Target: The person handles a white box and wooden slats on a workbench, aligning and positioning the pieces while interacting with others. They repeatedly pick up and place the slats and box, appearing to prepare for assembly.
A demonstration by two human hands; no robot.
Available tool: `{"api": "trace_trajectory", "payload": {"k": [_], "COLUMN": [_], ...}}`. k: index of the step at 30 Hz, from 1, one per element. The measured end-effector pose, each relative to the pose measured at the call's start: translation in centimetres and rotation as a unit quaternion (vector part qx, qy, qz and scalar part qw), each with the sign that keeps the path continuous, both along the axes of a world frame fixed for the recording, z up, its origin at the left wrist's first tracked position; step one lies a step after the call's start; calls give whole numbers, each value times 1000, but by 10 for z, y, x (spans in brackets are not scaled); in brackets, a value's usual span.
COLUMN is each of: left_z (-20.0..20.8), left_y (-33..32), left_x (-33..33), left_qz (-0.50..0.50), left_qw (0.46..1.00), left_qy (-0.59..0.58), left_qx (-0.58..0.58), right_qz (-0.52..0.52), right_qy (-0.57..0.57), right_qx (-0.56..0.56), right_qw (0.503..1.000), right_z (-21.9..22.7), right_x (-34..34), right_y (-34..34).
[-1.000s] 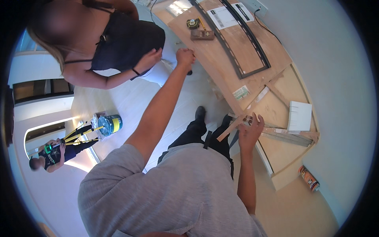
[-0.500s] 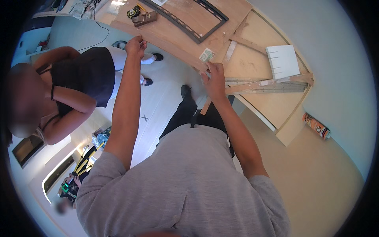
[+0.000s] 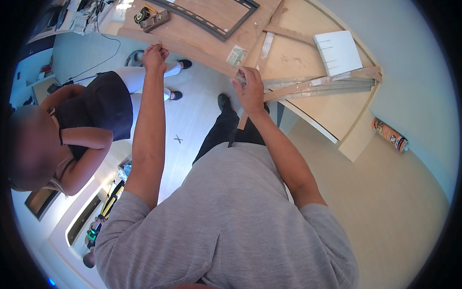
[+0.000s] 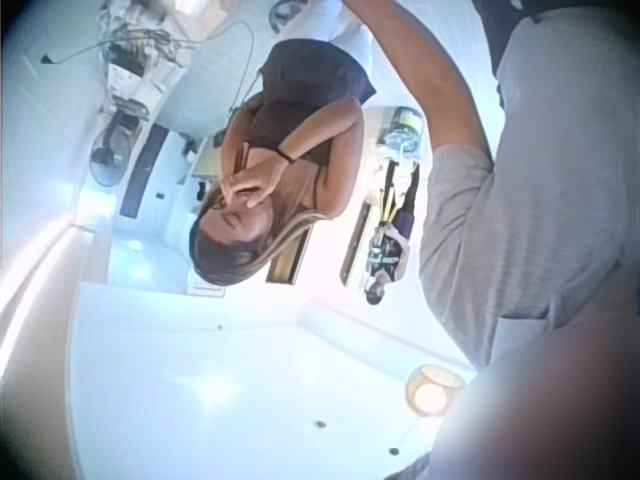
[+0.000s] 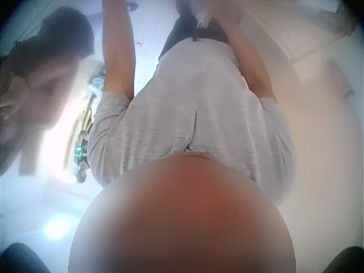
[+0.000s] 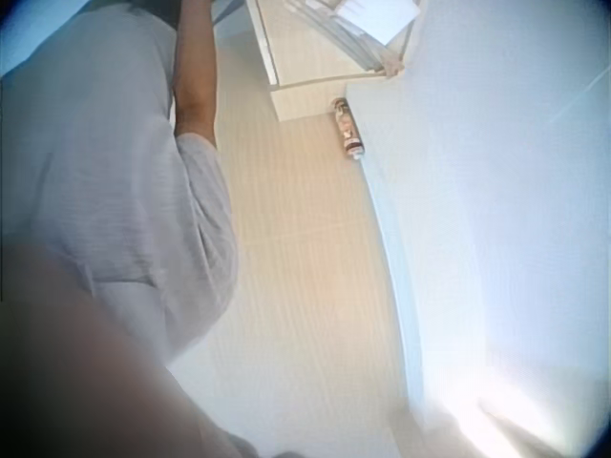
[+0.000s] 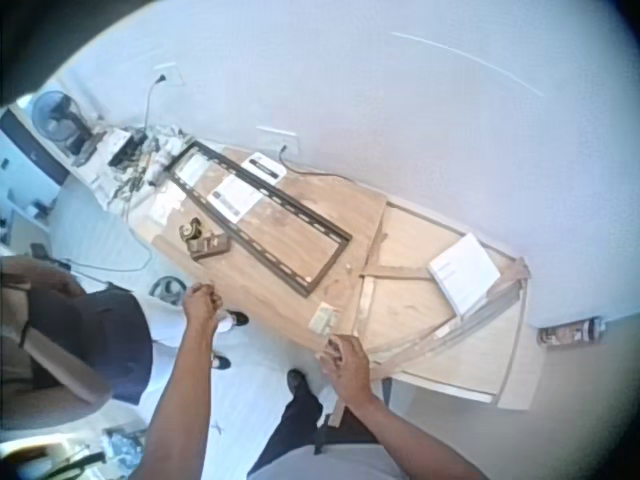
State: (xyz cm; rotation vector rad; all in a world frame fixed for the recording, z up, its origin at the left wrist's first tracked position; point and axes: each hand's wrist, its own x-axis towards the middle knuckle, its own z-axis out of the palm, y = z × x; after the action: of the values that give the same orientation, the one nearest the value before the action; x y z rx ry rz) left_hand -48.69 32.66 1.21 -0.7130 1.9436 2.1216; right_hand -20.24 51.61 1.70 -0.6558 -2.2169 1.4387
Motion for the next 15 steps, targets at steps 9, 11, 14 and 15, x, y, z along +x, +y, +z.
{"api": "trace_trajectory", "payload": {"k": [9, 11, 14, 15], "left_z": [-8, -10, -5, -1], "left_y": [4, 5, 7, 8], "left_x": [-8, -10, -13, -13], "left_qz": [10, 26, 4, 20], "left_qw": [998, 995, 988, 992], "left_qy": [-6, 7, 13, 6], "left_qx": [-60, -91, -156, -127], "right_qz": [-32, -32, -31, -28], "right_qy": [9, 15, 20, 18], "right_qx": [-100, -91, -71, -68], "right_qw": [994, 995, 997, 997], "right_z": [-5, -5, -5, -4], "right_x": [-2, -2, -2, -2], "right_y": [-4, -4, -3, -2]}}
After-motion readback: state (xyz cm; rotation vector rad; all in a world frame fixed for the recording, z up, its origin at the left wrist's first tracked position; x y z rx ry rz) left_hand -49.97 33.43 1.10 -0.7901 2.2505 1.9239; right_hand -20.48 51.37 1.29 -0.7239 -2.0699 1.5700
